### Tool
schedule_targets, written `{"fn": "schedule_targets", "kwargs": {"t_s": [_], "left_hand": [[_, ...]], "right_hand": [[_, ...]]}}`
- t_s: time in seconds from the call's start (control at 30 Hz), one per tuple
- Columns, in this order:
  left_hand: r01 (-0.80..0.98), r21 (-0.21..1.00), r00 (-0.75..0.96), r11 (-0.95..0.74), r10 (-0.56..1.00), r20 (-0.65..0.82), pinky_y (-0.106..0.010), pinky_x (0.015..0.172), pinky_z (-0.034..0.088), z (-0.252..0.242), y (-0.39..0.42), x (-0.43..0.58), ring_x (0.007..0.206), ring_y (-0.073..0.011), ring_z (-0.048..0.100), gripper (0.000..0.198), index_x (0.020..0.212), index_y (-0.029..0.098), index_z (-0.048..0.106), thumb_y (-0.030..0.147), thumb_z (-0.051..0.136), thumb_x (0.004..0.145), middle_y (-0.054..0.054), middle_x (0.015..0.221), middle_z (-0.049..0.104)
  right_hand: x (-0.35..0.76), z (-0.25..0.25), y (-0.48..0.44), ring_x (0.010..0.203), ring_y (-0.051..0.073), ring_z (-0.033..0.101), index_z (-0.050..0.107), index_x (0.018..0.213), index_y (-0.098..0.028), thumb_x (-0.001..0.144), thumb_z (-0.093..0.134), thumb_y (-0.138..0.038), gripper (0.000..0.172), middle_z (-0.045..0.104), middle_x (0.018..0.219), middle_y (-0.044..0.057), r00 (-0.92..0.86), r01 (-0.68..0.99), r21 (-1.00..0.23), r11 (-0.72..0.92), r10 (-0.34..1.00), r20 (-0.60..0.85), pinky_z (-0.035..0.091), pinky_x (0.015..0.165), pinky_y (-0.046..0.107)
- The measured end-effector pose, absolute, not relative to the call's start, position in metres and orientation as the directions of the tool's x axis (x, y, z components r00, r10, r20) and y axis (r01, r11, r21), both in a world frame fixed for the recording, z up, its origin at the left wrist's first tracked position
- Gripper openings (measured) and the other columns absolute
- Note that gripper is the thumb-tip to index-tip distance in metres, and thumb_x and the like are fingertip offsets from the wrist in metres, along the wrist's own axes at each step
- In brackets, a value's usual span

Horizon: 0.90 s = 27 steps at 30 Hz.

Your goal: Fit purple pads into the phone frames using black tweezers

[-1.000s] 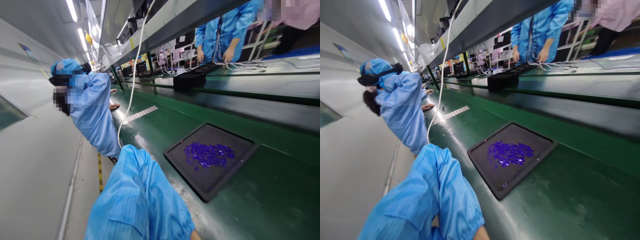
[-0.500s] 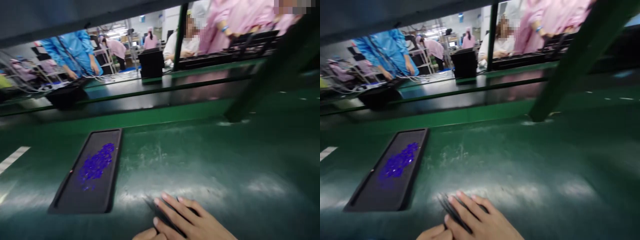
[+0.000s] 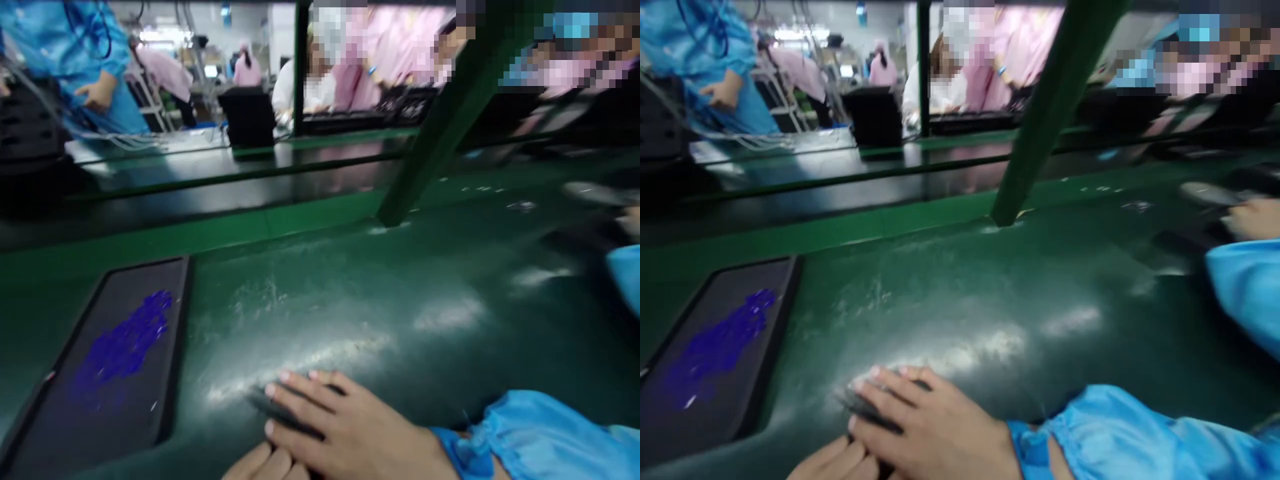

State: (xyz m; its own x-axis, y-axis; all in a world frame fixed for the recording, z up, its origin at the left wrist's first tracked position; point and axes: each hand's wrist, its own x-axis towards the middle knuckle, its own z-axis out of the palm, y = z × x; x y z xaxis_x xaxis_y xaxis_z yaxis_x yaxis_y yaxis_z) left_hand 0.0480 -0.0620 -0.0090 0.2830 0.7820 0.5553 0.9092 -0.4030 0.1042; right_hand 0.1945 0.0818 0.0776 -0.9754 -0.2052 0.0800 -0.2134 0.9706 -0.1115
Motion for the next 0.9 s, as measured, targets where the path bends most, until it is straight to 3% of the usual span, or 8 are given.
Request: {"fn": "schedule_targets", "kwargs": {"t_s": [0.07,0.13,0.23,0.37,0.67,0.8,0.9], "left_hand": [[0.881,0.024,0.381,-0.473,0.738,0.557,-0.024,0.058,0.053,0.016,-0.074,0.046,0.064,-0.0121,0.059,0.025,0.108,0.018,0.065,0.011,0.045,0.096,0.001,0.073,0.062],[0.879,0.093,0.377,-0.468,0.801,0.466,-0.028,0.064,0.053,0.037,-0.078,0.043,0.068,-0.0135,0.058,0.024,0.113,0.017,0.064,0.018,0.044,0.098,0.0,0.077,0.061],[0.89,0.137,0.345,-0.435,0.838,0.423,-0.029,0.065,0.049,0.051,-0.076,0.038,0.067,-0.0137,0.054,0.022,0.111,0.014,0.065,0.019,0.049,0.097,0.0,0.076,0.059],[0.893,0.101,0.357,-0.438,0.828,0.433,-0.031,0.069,0.048,0.052,-0.077,0.036,0.068,-0.0149,0.053,0.019,0.107,0.014,0.066,0.017,0.052,0.095,0.0,0.075,0.058],[0.891,0.038,0.397,-0.453,0.815,0.423,-0.03,0.067,0.045,0.047,-0.081,0.036,0.071,-0.0162,0.053,0.025,0.112,0.013,0.059,0.017,0.036,0.103,-0.001,0.08,0.06],[0.885,0.053,0.412,-0.463,0.83,0.377,-0.032,0.069,0.046,0.042,-0.084,0.035,0.077,-0.0182,0.056,0.023,0.11,0.014,0.054,0.021,0.034,0.103,-0.004,0.087,0.061],[0.879,0.042,0.446,-0.474,0.851,0.278,-0.032,0.069,0.045,0.043,-0.086,0.034,0.079,-0.0189,0.056,0.026,0.121,0.015,0.049,0.016,0.039,0.097,-0.005,0.09,0.06]], "right_hand": [[0.193,0.071,0.081,0.144,0.026,0.041,0.045,0.151,-0.02,0.099,0.048,-0.046,0.058,0.039,0.161,0.007,-0.976,-0.207,-0.124,0.97,-0.195,0.098,0.043,0.102,0.04],[0.19,0.062,0.082,0.144,0.029,0.04,0.045,0.151,-0.017,0.095,0.052,-0.044,0.062,0.038,0.161,0.01,-0.971,-0.21,-0.121,0.97,-0.192,0.146,0.042,0.102,0.043],[0.188,0.05,0.082,0.146,0.032,0.037,0.045,0.151,-0.017,0.094,0.052,-0.038,0.061,0.037,0.161,0.011,-0.96,-0.223,-0.113,0.968,-0.198,0.198,0.04,0.101,0.047],[0.188,0.05,0.081,0.147,0.033,0.035,0.043,0.152,-0.017,0.096,0.049,-0.036,0.06,0.036,0.162,0.012,-0.957,-0.24,-0.111,0.964,-0.216,0.192,0.04,0.102,0.048],[0.187,0.059,0.08,0.141,0.032,0.044,0.054,0.143,-0.015,0.1,0.049,-0.036,0.048,0.049,0.153,0.014,-0.966,-0.241,-0.219,0.946,-0.212,0.146,0.042,0.102,0.048],[0.19,0.066,0.084,0.123,0.031,0.058,0.058,0.136,-0.014,0.101,0.047,-0.056,0.055,0.064,0.133,0.018,-0.96,-0.214,-0.361,0.908,-0.127,0.25,0.047,0.095,0.045],[0.187,0.071,0.095,0.103,0.024,0.065,0.058,0.132,-0.017,0.097,0.053,-0.058,0.054,0.068,0.115,0.013,-0.931,-0.109,-0.607,0.788,0.134,0.341,0.052,0.089,0.039]]}}
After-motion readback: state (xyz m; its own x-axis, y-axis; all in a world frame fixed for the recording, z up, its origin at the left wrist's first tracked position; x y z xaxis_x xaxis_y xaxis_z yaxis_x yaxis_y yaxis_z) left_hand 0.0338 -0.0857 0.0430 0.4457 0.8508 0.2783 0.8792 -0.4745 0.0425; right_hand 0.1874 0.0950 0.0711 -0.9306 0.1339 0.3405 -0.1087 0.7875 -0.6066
